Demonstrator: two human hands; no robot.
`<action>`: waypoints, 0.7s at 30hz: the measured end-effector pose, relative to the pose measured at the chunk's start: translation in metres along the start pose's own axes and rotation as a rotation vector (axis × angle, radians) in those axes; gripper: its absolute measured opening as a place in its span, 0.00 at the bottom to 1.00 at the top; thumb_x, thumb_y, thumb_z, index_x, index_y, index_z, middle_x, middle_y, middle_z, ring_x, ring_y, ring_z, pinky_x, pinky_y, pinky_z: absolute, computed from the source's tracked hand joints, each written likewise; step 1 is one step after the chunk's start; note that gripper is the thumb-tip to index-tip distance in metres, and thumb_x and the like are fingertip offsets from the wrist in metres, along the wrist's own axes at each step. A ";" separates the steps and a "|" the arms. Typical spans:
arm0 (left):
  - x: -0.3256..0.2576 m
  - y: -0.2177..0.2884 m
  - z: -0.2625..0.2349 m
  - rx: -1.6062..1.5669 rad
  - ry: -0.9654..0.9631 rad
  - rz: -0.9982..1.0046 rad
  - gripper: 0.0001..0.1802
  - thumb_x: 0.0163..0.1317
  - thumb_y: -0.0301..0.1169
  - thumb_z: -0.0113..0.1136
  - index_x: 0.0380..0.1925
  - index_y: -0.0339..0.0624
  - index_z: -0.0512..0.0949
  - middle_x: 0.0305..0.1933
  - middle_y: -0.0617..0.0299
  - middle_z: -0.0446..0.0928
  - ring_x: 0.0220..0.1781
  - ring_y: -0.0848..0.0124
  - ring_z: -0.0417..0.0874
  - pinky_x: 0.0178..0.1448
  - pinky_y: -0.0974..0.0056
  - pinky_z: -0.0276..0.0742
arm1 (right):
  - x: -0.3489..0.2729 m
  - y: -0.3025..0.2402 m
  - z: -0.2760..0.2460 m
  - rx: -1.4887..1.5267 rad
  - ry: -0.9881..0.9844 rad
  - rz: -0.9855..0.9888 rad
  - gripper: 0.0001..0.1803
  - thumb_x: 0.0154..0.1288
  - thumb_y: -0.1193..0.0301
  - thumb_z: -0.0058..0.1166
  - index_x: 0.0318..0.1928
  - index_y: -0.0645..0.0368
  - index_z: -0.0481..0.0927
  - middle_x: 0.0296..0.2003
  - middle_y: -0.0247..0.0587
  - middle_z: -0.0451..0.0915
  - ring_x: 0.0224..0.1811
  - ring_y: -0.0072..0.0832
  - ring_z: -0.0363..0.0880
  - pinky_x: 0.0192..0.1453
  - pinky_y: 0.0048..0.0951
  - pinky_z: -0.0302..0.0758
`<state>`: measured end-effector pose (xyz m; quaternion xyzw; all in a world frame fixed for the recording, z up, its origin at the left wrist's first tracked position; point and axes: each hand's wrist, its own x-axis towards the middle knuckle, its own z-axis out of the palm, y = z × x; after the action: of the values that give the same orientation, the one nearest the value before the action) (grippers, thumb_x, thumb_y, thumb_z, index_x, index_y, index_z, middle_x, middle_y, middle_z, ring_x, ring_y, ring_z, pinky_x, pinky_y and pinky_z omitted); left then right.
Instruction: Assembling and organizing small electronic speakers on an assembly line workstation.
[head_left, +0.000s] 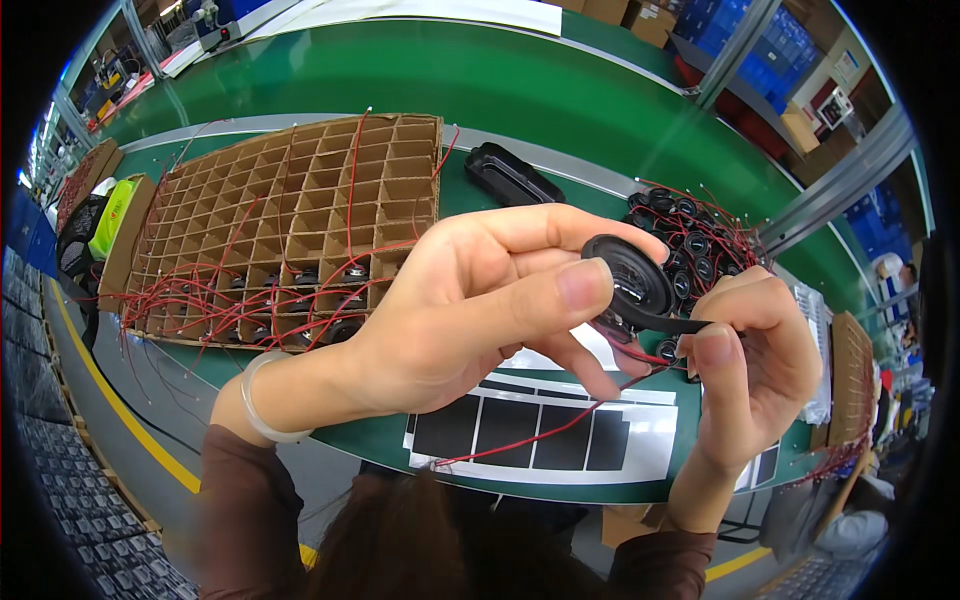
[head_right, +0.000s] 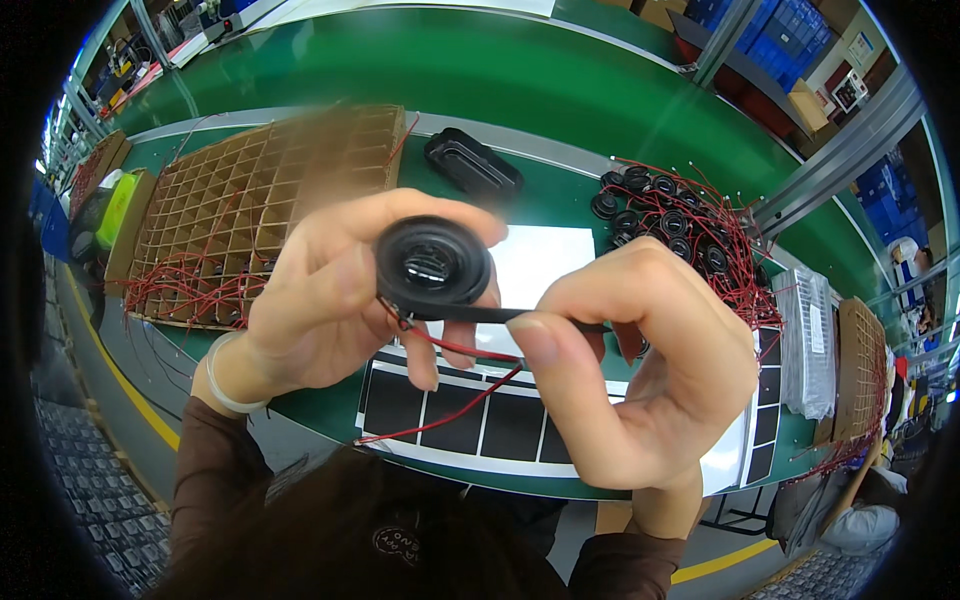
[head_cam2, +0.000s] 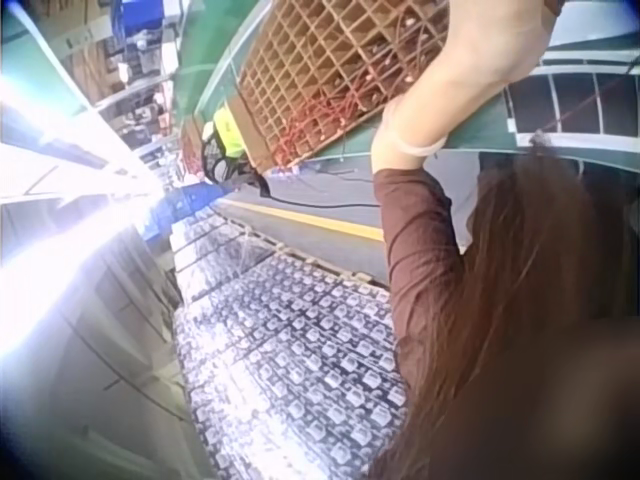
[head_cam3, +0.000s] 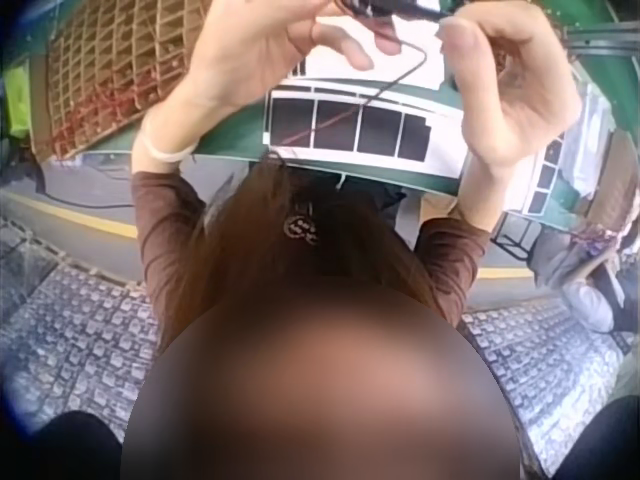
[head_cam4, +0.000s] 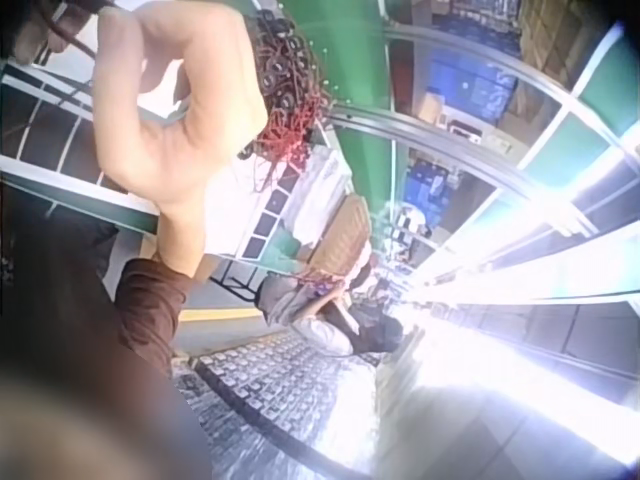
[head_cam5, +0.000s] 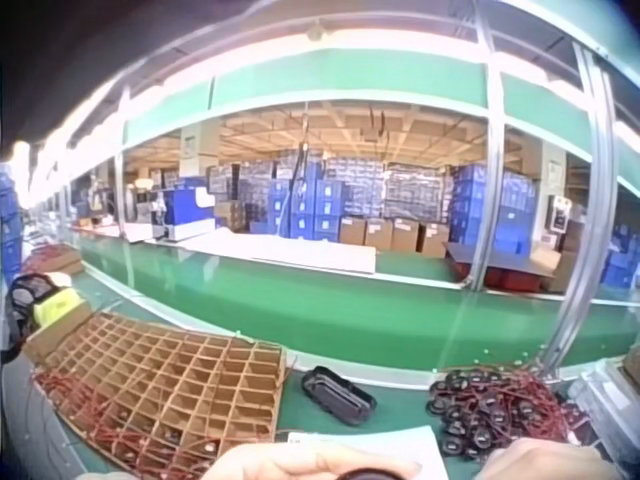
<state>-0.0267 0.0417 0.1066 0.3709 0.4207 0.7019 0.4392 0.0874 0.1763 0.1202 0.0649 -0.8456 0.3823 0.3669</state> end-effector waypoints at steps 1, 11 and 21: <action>0.000 -0.001 0.000 -0.012 -0.006 -0.015 0.35 0.50 0.48 0.48 0.45 0.24 0.59 0.35 0.47 0.70 0.32 0.68 0.76 0.25 0.72 0.76 | 0.000 0.000 0.000 -0.001 0.000 0.001 0.08 0.50 0.73 0.46 0.22 0.65 0.67 0.17 0.37 0.66 0.19 0.18 0.60 0.22 0.14 0.55; 0.005 -0.006 0.000 -0.085 0.000 0.027 0.31 0.54 0.44 0.45 0.48 0.28 0.56 0.38 0.45 0.69 0.33 0.66 0.76 0.24 0.72 0.77 | -0.002 0.002 0.001 -0.015 0.026 -0.001 0.08 0.51 0.72 0.47 0.22 0.64 0.67 0.17 0.36 0.66 0.20 0.18 0.60 0.23 0.14 0.55; 0.005 -0.009 -0.004 -0.061 -0.112 0.059 0.27 0.57 0.44 0.41 0.46 0.30 0.55 0.38 0.47 0.69 0.36 0.65 0.75 0.27 0.66 0.77 | -0.002 0.003 -0.001 0.027 -0.046 0.031 0.09 0.50 0.71 0.50 0.24 0.65 0.67 0.19 0.37 0.66 0.20 0.17 0.61 0.23 0.13 0.54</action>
<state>-0.0286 0.0475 0.0974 0.4082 0.3626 0.7052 0.4523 0.0879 0.1787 0.1177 0.0653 -0.8495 0.3978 0.3404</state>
